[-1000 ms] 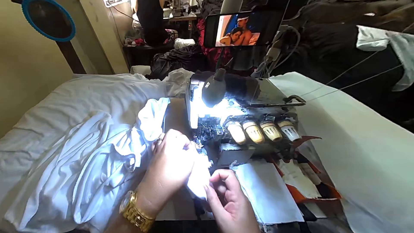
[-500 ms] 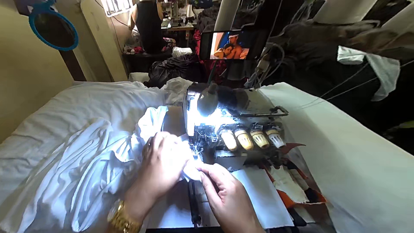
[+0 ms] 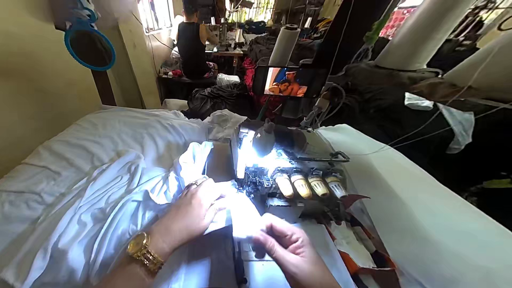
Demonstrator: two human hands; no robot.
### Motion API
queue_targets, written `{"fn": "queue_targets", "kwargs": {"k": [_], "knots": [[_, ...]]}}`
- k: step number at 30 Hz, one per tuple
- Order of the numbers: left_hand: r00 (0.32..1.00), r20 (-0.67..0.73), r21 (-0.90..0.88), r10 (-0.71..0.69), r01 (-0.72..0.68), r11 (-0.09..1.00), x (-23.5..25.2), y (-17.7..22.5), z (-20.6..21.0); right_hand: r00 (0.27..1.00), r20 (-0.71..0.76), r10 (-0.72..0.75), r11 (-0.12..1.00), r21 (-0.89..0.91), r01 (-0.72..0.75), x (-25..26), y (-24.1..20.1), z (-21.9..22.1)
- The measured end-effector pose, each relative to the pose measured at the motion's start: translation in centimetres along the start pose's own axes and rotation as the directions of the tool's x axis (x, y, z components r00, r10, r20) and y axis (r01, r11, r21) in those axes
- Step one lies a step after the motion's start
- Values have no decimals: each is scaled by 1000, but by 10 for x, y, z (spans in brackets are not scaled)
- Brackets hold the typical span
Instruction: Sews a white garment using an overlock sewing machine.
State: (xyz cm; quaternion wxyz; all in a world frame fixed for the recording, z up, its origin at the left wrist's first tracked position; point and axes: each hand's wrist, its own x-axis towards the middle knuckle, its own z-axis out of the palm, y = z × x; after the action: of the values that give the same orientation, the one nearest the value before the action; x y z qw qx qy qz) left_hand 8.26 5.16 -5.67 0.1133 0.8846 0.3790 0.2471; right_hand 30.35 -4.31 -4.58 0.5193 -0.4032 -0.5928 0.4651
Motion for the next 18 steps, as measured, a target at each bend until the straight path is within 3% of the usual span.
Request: {"fn": "queue_targets", "kwargs": {"k": [3,6,7,9,11,13,16,18], "knots": [[993,19,-143,120,-116,983,1,-2,-12,972,-168,-166,985,17,171,24,2,11],[979,36,-590,198,-139,795,1,11,-32,957,-150,-250,959,-175,223,43,12,15],[978,56,-578,203,-134,805,2,13,-41,973,-91,-210,956,-230,185,43,13,14],[981,32,-242,191,-178,954,5,6,-52,997,21,-71,922,-380,74,41,11,11],[976,-33,3,215,-215,977,11,-3,-56,996,86,-11,884,-464,50,40,8,9],[964,-66,-42,256,-259,965,18,0,-61,990,137,25,897,-440,38,43,3,5],[961,-9,-308,276,-265,914,26,16,-61,975,202,89,937,-349,-13,39,-9,3],[955,110,-437,275,-202,877,31,19,-57,990,133,-56,894,-434,108,27,-15,11]]}}
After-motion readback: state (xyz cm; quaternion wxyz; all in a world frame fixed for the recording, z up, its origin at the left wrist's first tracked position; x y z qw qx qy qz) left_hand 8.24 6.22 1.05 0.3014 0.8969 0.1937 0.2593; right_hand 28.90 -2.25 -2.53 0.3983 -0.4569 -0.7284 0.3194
